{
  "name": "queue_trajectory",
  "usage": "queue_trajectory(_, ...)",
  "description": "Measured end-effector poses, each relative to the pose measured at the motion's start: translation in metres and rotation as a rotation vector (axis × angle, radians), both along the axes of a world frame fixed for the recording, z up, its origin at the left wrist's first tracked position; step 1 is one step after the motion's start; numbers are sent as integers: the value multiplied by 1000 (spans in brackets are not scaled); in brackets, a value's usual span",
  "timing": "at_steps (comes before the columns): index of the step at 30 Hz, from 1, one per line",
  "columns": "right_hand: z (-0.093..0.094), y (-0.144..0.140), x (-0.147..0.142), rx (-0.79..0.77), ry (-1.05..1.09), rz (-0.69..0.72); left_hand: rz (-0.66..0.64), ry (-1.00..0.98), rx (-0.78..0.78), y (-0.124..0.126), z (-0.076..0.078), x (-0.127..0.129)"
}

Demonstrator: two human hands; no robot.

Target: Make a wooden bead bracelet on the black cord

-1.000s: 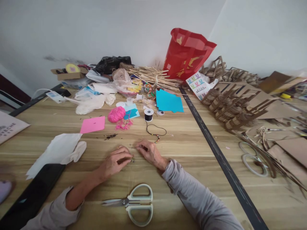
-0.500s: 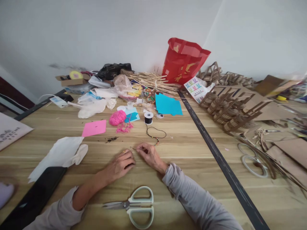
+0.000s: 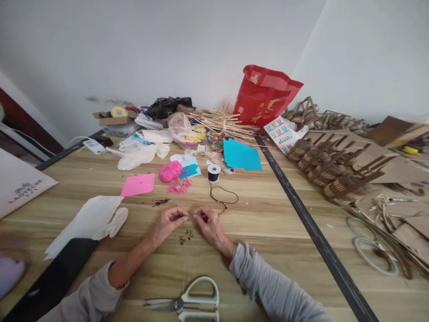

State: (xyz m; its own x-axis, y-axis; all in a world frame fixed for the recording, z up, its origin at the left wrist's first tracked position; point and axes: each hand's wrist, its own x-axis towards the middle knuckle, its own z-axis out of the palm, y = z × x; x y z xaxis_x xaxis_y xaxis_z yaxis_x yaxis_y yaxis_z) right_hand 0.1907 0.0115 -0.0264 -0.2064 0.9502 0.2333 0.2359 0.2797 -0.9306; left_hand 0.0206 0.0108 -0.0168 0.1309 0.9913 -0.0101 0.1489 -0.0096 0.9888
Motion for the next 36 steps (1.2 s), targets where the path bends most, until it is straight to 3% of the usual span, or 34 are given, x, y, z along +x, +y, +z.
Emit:
queue_trajectory(8,-6,0,3,-26,95,-33,46,-139,-115,4,1,2)
queue_trajectory(14,-5,1,7,13,20,-6,36,-141,-137,4,2,-1)
queue_trajectory(21,0,-1,8,123,-74,37,2,-152,-129,8,-1,-3)
queue_trajectory(36,2,-2,8,117,-125,37,-21,-129,-93,11,-8,-4)
